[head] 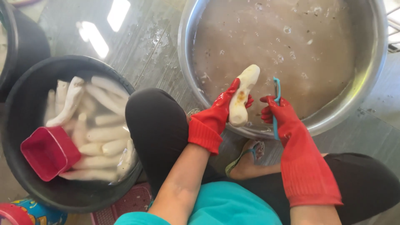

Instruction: Peeling and washing large white radishes in a basin of water.

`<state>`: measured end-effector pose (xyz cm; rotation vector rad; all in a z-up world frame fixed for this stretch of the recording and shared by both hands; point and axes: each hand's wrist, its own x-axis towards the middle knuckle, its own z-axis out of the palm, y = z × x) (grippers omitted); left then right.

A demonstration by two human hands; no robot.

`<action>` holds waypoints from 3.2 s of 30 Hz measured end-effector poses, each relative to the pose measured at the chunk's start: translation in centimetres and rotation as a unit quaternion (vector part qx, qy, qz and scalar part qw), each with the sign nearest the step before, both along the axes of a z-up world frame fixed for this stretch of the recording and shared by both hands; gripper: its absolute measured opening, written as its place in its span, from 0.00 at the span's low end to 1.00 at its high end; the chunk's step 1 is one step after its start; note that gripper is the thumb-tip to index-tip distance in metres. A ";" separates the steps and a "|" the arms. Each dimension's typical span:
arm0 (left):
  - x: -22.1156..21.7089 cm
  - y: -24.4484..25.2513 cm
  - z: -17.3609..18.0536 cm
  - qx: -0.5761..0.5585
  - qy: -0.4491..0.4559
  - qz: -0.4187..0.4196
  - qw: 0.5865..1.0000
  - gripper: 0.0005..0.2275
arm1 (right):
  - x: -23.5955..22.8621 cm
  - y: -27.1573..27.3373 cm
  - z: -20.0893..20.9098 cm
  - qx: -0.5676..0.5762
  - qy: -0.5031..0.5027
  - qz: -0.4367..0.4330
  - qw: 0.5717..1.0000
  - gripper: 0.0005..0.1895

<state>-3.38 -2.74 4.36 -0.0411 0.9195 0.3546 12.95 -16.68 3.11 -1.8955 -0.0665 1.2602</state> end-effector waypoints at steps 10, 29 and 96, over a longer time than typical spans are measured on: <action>-1.0 0.0 1.2 0.006 0.006 -0.001 1.000 0.34 | -3.3 1.5 5.4 -0.061 -0.189 0.257 0.946 0.15; -1.0 -1.3 3.9 0.146 -0.066 -0.166 0.973 0.31 | 2.5 1.6 3.8 -0.040 -0.160 0.054 0.985 0.09; -0.3 -0.9 -0.6 -0.179 -0.049 0.051 0.981 0.19 | -1.3 4.4 8.7 -0.089 -0.159 0.139 0.973 0.15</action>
